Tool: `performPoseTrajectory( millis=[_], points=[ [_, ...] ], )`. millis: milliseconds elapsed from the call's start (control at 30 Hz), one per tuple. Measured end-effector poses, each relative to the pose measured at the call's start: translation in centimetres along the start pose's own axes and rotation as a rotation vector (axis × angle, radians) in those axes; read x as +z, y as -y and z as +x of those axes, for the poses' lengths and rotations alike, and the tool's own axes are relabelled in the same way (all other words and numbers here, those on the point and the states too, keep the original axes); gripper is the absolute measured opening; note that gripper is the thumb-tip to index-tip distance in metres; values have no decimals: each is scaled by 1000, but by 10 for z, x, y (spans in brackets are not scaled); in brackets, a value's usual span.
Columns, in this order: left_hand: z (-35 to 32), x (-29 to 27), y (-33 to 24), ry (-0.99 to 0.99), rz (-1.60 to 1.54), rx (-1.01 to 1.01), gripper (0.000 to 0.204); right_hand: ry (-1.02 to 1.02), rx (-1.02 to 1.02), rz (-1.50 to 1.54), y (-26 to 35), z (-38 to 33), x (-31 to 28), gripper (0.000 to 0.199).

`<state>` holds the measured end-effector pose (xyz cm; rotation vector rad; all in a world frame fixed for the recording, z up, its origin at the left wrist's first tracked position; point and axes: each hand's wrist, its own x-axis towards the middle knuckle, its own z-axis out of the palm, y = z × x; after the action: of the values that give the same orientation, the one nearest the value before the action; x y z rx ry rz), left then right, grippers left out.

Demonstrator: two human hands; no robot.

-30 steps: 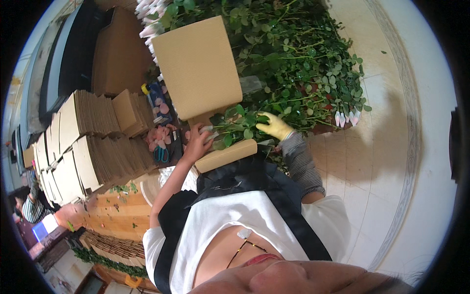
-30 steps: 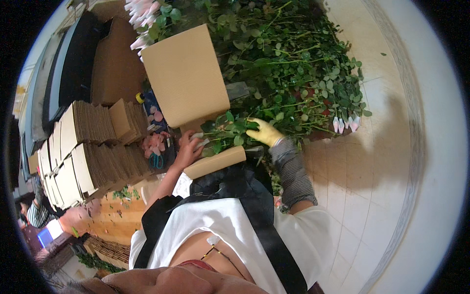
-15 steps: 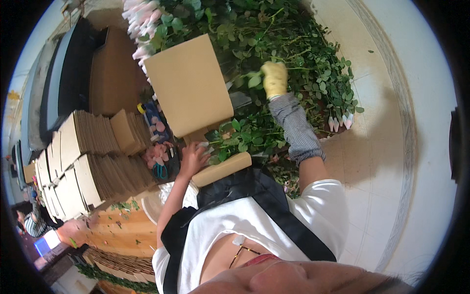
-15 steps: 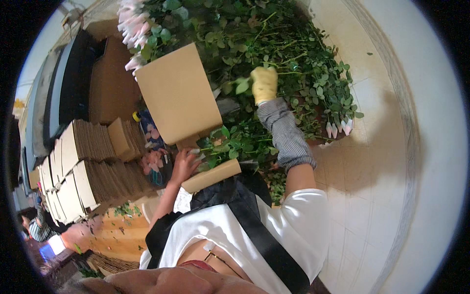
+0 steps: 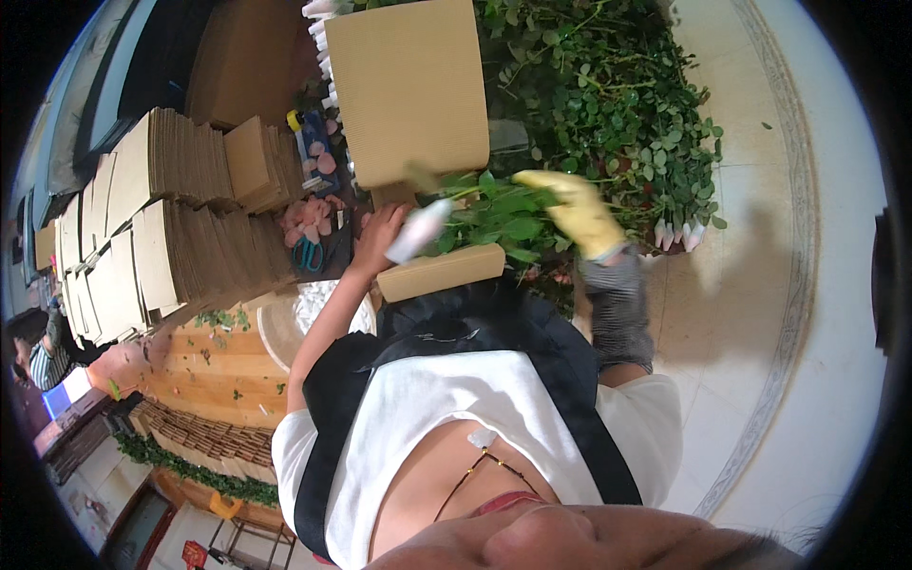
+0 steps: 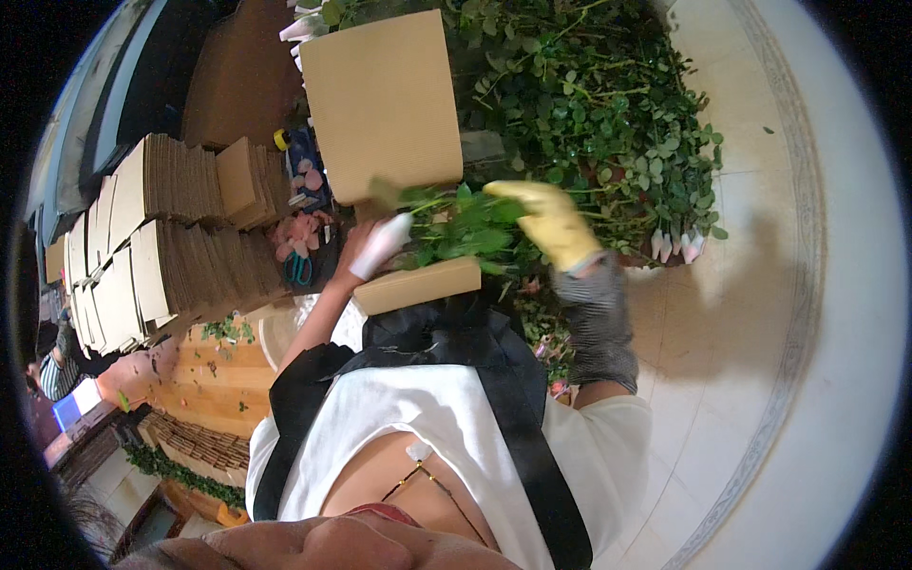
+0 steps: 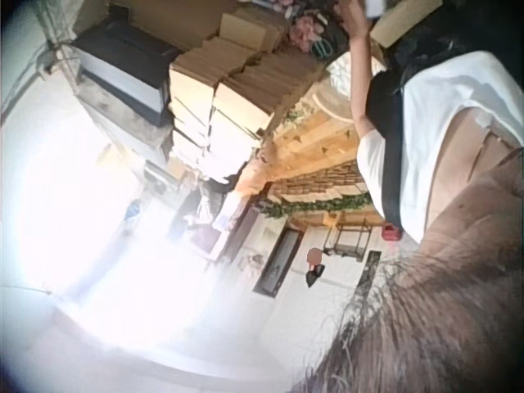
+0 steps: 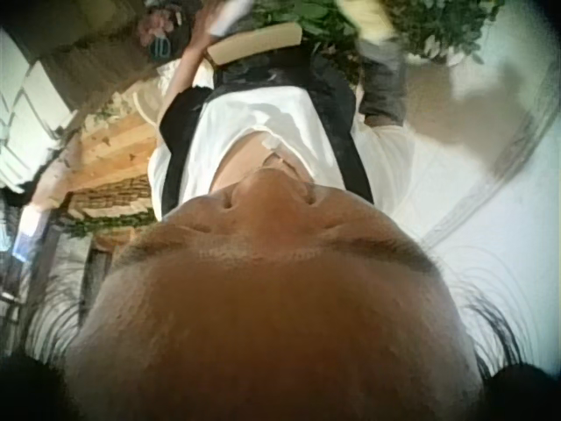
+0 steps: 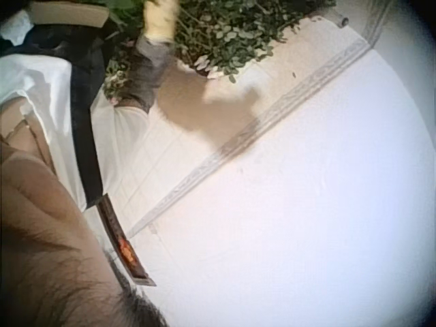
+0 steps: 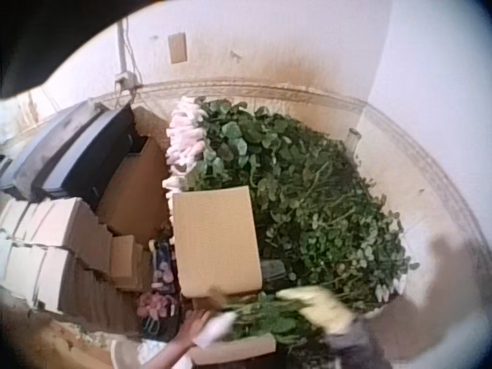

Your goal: The person assembles a cardboard box and places white tissue paper inside. They then pick up individual pink roses with green leaves, arrange them in the box, and add more tissue paper to secure the flowers. The process is repeated for multiple boxes.

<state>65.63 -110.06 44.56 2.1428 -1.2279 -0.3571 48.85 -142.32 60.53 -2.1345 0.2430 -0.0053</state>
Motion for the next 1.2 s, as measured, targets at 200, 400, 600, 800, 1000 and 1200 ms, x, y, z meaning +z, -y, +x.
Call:
performPoseTrajectory(
  millis=[200, 400, 600, 800, 1000, 1200],
  points=[
    [8, -7, -5, -4, 143, 85, 58, -154, 243, -267, -100, 16, 125, 37],
    [21, -24, -21, -65, 320, 159, 53, -173, -31, -552, -97, 20, 121, 21],
    [18, -10, -7, 41, 180, 8, 55, -25, 70, 47, -153, 17, 122, 32],
    [12, -4, -8, -31, 164, -10, 60, -150, 37, -305, -69, 62, 3, 37],
    [18, -9, -13, -49, 163, 33, 58, -559, -227, -1140, -79, 195, -47, 34],
    [8, -4, -8, -73, 140, -30, 59, -571, -311, -1213, -63, 186, -64, 9]
  ],
)
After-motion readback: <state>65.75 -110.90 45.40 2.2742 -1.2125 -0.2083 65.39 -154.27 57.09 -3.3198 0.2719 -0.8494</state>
